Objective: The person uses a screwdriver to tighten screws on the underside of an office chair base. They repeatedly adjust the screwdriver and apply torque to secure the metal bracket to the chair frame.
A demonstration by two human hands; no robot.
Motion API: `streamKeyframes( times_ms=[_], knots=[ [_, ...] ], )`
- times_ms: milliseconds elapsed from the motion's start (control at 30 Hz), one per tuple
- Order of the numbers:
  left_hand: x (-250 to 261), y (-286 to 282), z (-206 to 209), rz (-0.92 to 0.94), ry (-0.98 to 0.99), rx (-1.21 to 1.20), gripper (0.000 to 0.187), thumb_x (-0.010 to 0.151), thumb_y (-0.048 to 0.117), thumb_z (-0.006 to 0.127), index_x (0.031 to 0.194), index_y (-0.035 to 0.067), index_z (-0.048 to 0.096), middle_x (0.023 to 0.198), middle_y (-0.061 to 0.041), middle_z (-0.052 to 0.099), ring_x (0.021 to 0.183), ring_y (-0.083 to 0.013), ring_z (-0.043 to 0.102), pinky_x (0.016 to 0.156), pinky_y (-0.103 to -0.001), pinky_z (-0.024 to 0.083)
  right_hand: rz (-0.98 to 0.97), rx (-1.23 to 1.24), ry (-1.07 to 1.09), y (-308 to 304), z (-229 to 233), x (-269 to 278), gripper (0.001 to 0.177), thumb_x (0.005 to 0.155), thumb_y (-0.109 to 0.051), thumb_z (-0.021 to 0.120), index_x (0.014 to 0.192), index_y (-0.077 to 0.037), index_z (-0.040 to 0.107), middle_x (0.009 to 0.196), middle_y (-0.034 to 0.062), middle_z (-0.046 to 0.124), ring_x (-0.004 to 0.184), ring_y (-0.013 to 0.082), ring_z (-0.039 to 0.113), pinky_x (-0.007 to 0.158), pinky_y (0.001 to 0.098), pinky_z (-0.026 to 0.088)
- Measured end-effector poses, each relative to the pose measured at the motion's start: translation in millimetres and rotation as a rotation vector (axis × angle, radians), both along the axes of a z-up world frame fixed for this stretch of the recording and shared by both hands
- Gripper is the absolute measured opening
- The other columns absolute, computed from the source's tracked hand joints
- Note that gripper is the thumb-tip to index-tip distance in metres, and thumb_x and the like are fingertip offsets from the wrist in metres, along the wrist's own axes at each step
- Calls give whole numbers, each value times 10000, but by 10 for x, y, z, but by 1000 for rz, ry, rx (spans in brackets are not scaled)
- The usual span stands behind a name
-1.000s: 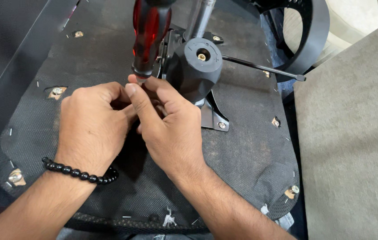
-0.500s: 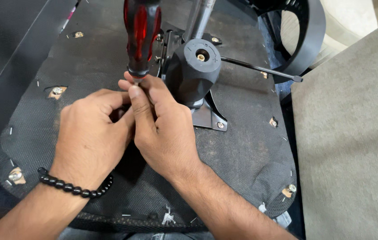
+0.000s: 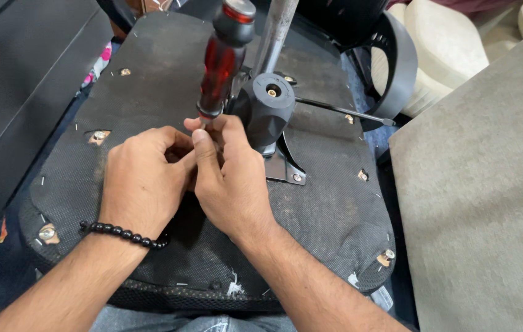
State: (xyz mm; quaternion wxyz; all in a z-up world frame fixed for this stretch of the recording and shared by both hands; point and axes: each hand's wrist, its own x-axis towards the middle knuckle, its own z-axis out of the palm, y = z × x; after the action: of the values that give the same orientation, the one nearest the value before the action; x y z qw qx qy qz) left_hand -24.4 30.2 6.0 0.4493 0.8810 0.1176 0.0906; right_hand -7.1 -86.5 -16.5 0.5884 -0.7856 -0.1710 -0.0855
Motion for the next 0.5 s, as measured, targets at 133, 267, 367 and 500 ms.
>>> streamKeyframes(
  times_ms=[133,267,367,500],
  knots=[
    [-31,10,-23,-59,-79,25,251,890,288,698,1030,96,782,822,-121,780,703,-257,773,642,-377,589,15,25,3,-11,8,12,230,1081,-165,492,1229,-12,580,1162,138,757,1075,213,763,905,330,623],
    [-9,35,-36,-59,-61,77,261,907,314,686,1003,91,782,820,-144,772,735,-307,756,664,-419,580,22,62,45,18,25,28,250,1073,-183,507,1245,-18,584,1126,131,759,1057,201,763,885,322,623],
    [-4,31,-57,-46,-45,107,259,912,305,682,1000,79,773,821,-158,765,756,-328,749,676,-435,577,6,4,32,12,16,13,253,1046,-195,554,1218,-16,602,1062,132,763,967,199,772,826,321,620],
    [14,18,-22,-37,-17,122,258,912,287,686,1018,66,767,837,-153,771,767,-316,754,689,-427,584,13,0,23,14,28,29,259,1044,-214,565,1199,-13,617,1011,120,765,868,160,773,743,297,625]
  ],
)
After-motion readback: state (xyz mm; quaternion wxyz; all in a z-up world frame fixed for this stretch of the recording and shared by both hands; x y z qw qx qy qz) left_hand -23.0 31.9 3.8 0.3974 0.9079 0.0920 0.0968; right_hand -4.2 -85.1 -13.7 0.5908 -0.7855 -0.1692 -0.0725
